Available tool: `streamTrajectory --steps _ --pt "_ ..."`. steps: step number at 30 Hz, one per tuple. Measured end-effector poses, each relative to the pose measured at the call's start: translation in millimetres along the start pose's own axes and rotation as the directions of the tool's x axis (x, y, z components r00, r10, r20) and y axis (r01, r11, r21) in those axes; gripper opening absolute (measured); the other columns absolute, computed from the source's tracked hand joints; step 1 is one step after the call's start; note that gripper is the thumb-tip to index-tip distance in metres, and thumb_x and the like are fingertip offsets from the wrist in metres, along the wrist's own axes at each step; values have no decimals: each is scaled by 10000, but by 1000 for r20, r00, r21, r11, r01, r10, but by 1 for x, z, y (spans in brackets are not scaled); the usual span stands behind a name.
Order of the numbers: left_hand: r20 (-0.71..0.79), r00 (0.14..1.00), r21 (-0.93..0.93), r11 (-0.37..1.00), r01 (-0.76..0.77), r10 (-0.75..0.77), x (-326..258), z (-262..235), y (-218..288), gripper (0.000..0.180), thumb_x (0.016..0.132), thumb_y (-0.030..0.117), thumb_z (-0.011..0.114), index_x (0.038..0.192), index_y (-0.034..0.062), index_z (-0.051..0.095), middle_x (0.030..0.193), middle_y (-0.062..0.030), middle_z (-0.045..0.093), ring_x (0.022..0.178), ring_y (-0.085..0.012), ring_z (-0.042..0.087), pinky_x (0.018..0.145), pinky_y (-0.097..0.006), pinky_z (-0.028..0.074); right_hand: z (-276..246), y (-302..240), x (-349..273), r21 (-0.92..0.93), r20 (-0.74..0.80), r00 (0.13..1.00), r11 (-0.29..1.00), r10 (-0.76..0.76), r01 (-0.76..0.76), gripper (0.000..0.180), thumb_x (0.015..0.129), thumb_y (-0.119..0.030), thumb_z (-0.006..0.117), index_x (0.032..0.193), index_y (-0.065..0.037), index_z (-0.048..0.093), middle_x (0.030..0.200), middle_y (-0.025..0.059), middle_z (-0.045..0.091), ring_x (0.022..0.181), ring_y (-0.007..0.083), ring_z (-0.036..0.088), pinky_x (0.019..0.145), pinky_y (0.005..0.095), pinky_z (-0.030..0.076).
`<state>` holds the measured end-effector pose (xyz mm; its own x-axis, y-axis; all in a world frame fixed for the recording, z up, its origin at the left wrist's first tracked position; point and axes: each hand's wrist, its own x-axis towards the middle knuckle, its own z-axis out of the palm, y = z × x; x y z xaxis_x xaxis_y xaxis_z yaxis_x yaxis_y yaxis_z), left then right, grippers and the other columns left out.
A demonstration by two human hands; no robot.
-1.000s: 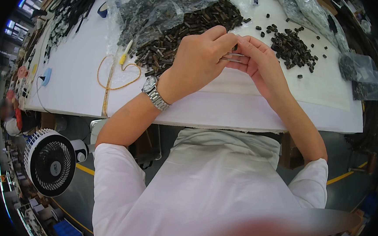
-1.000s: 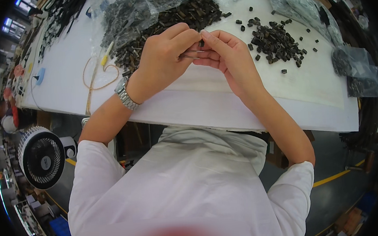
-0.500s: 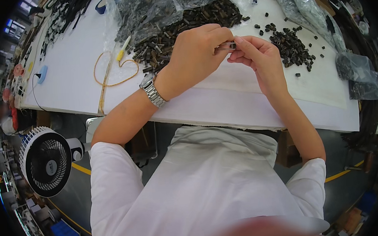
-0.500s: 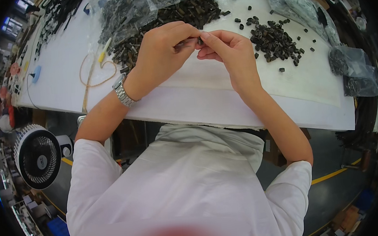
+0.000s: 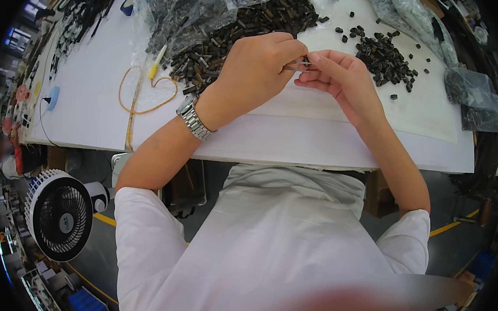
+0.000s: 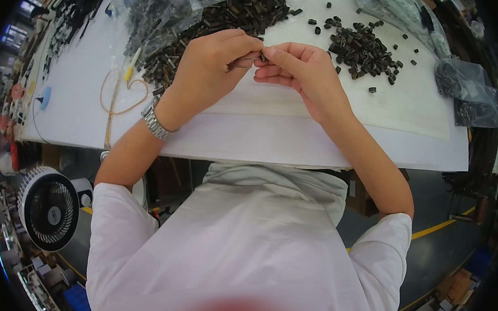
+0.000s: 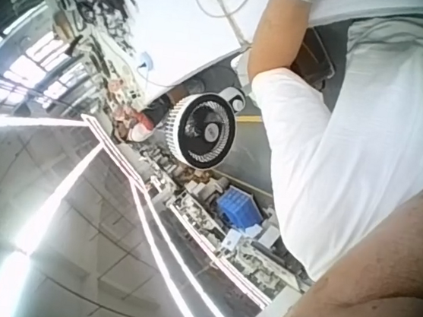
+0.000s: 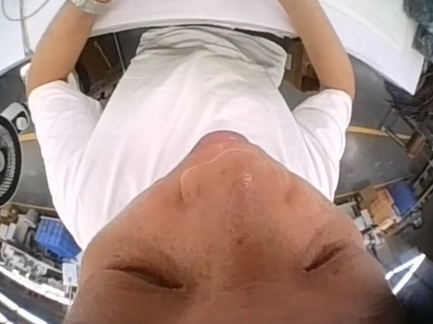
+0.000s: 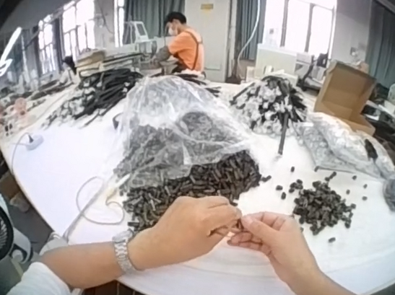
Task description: Inserting small metal pins into leather or plastic caps using tweezers.
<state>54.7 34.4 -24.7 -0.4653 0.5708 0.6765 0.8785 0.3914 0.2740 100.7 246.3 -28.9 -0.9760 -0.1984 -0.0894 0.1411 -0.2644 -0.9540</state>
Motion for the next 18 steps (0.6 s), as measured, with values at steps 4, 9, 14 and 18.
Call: streamTrajectory --steps 4,9,14,18 --pt "9 1000 20 1000 -7 7 -3 1 4 261 804 12 782 1048 83 724 920 -41 714 730 -241 715 617 -340 576 -2 -2 2 -26 35 999 1000 13 -12 280 1043 -231 687 1099 43 713 1075 140 768 972 208 766 960 347 621" --pt "61 998 143 989 -26 17 -2 -2 9 296 781 -9 762 1057 89 721 918 -32 712 708 -237 705 597 -340 570 -1 1 0 129 65 998 991 13 -21 277 1041 -218 700 1123 47 708 1080 140 767 987 211 768 978 357 622" --pt "24 1000 7 1000 -2 2 -2 -1 3 236 820 -4 755 1043 70 732 894 -47 709 724 -245 698 623 -347 566 -9 7 2 114 114 993 993 -1 -13 291 1052 -227 693 1144 48 707 1086 139 767 999 201 767 986 362 621" --pt "15 999 -91 995 42 -41 -1 -2 1 177 862 8 754 1032 56 753 877 -74 722 745 -245 692 648 -347 556 -9 2 -1 23 116 993 1000 10 -12 287 1050 -217 694 1158 49 707 1087 132 769 989 187 762 990 360 618"
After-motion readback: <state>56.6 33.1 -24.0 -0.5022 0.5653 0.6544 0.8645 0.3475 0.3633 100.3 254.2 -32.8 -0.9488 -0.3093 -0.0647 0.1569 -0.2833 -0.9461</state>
